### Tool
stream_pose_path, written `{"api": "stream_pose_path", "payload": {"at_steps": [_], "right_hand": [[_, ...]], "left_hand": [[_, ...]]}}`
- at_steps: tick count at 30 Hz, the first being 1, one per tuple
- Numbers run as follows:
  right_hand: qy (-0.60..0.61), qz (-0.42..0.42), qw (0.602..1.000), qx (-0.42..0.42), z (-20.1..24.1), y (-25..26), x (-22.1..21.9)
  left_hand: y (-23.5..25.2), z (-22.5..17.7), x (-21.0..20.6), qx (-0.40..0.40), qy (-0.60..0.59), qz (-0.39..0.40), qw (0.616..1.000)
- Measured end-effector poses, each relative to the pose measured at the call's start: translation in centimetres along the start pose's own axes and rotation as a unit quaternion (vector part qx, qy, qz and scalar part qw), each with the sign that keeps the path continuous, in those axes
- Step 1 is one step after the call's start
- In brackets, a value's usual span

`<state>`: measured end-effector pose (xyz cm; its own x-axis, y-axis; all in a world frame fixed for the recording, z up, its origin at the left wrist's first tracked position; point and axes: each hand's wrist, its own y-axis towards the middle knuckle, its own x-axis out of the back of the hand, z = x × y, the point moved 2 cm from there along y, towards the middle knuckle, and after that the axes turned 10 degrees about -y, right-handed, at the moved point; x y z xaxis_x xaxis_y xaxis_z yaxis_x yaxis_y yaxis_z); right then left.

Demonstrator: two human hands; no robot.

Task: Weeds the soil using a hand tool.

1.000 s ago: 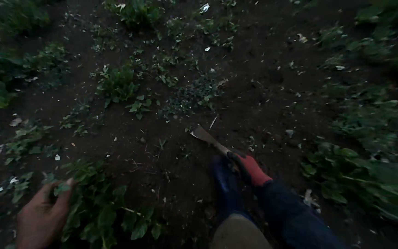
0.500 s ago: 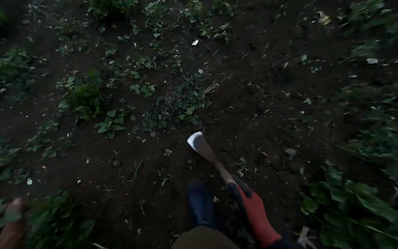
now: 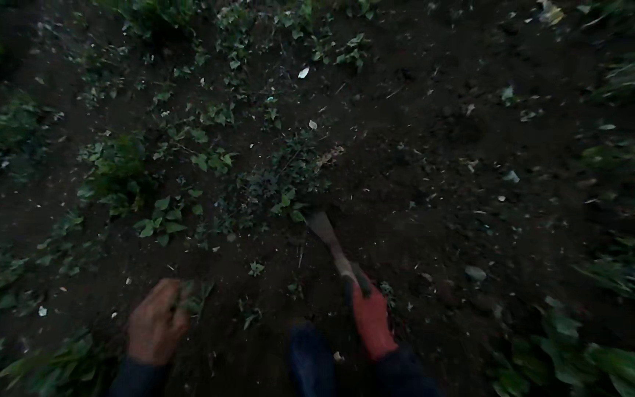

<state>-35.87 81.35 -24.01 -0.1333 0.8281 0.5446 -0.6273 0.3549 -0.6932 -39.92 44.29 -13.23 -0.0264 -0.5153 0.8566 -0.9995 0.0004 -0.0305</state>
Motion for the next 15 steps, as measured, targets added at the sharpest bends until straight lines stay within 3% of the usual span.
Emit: {"api": "stream_pose_path", "payload": {"at_steps": [3, 6, 8, 10, 12, 15], "right_hand": [[0.001, 0.02, 1.0, 0.01, -0.8, -1.7, 0.7], [0.051, 0.063, 0.997, -0.016, -2.2, -4.3, 2.5], [0.075, 0.079, 0.994, -0.025, -0.5, -1.5, 0.3], [0.088, 0.093, 0.992, -0.018, 2.9, 3.2, -3.9], [0.107, 0.093, 0.99, -0.019, 4.5, 4.5, -6.7], [0.109, 0.073, 0.991, -0.032, 2.9, 0.5, -3.7]], "left_hand": [[3.1, -1.8, -3.1, -0.042, -0.013, 0.037, 0.998], [3.6, -0.7, -3.2, -0.027, 0.011, 0.05, 0.998], [5.0, 0.3, -4.7, 0.007, 0.052, 0.078, 0.996], [8.1, 1.5, -8.1, 0.094, 0.093, 0.147, 0.98], [10.8, 3.8, -11.4, 0.213, 0.119, 0.207, 0.947], [11.9, 4.3, -13.1, 0.316, 0.111, 0.21, 0.918]]}}
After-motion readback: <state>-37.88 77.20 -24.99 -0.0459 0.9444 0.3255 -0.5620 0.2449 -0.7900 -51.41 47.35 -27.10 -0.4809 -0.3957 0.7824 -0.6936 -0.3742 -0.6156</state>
